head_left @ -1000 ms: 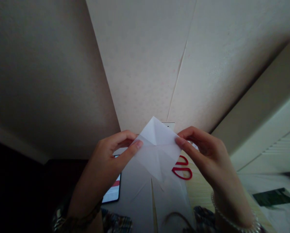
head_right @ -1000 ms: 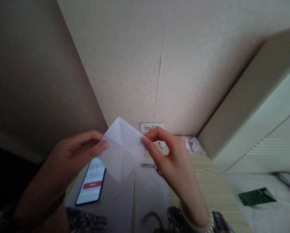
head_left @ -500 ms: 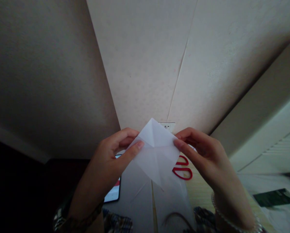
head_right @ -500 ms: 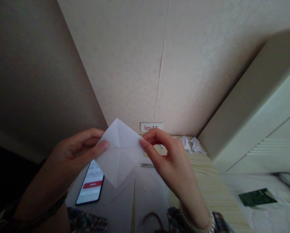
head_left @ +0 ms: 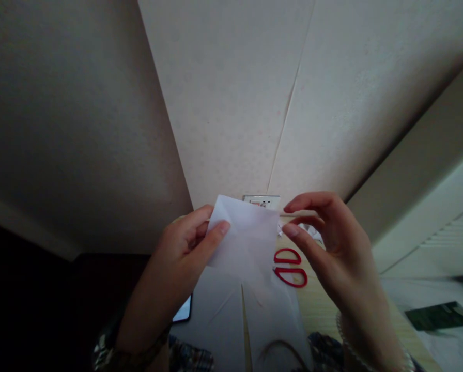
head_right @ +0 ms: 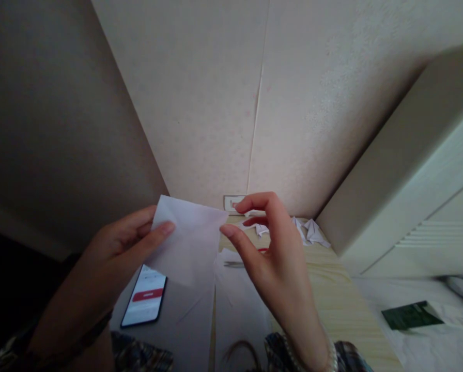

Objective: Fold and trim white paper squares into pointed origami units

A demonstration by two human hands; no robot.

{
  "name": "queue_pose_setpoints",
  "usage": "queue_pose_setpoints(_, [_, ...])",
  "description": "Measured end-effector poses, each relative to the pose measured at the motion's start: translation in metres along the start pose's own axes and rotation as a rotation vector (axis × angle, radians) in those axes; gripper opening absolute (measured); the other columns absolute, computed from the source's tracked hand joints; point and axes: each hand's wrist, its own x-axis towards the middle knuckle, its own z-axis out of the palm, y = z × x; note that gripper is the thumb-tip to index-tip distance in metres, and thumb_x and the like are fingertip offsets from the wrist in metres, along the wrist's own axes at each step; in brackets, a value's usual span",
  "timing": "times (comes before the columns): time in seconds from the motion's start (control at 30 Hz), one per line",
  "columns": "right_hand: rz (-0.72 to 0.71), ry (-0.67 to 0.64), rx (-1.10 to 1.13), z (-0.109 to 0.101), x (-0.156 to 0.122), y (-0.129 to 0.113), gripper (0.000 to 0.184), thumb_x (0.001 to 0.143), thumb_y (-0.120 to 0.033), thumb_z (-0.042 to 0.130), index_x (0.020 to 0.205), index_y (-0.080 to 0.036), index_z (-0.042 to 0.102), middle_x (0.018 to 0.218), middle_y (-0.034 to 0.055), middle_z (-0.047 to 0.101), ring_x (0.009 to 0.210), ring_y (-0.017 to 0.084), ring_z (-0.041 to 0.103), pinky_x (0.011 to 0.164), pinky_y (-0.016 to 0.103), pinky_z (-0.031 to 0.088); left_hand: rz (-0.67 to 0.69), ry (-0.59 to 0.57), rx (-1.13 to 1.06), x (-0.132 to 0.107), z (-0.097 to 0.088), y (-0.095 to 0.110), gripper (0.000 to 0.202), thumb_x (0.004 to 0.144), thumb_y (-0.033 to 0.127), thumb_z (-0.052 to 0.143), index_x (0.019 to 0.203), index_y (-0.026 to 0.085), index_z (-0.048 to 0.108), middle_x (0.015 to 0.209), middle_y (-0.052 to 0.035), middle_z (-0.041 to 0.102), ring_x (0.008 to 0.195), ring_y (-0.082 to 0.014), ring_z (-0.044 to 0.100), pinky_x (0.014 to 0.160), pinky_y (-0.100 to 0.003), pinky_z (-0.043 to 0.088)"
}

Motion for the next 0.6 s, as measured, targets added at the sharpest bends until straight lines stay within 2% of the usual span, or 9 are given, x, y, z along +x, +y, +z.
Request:
queue_pose_setpoints(0.13, [-0.005, -0.023, -0.096, 0.005, -0.007, -0.008, 0.018, 0.088, -0.042, 0.064, 0.085, -0.025, 0.059, 0.09, 0.0031, 0.062, 0.081, 0.019, 0.06, 0.066, 0.031, 0.05, 0.128, 0.157, 0.113, -0.001, 0.007, -0.001, 0.022, 0.087, 0.041, 0.064, 0.076, 0.022, 0.062, 0.061, 0.0041, 0.062, 0.056, -0.0153, 0.063, 0.045, -0.019, 0.045])
queue_pose_setpoints(0.2, [-0.015, -0.046, -0.145, 0.01, -0.008, -0.01, 0.02, 0.087, -0.043, 0.065, 0.083, -0.024, 0.06, 0.087, 0.0036, 0.064, 0.08, 0.021, 0.061, 0.067, 0.033, 0.05, 0.171, 0.197, 0.152, -0.002, 0.013, 0.0, 0.023, 0.089, 0.04, 0.061, 0.073, 0.022, 0.06, 0.061, 0.0035, 0.063, 0.058, -0.0164, 0.066, 0.045, -0.019, 0.047])
queue_pose_setpoints(0.4, [-0.011, -0.036, -0.192, 0.015, -0.007, -0.008, 0.009, 0.086, -0.027, 0.066, 0.079, -0.023, 0.061, 0.081, 0.002, 0.065, 0.078, 0.02, 0.062, 0.071, 0.034, 0.049, 0.217, 0.197, 0.09, -0.006, 0.026, 0.005, 0.017, 0.089, 0.037, 0.061, 0.081, 0.022, 0.061, 0.073, 0.0022, 0.076, 0.059, -0.0162, 0.071, 0.045, -0.018, 0.051])
queue_pose_setpoints(0.6, [0.061, -0.024, -0.108, 0.017, -0.009, -0.007, 0.008, 0.085, -0.027, 0.065, 0.081, -0.022, 0.062, 0.076, 0.001, 0.067, 0.071, 0.018, 0.061, 0.064, 0.031, 0.047, 0.185, 0.187, 0.004, -0.004, 0.029, 0.001, 0.009, 0.085, 0.03, 0.069, 0.088, 0.022, 0.065, 0.077, 0.0022, 0.079, 0.065, -0.0169, 0.074, 0.051, -0.018, 0.057])
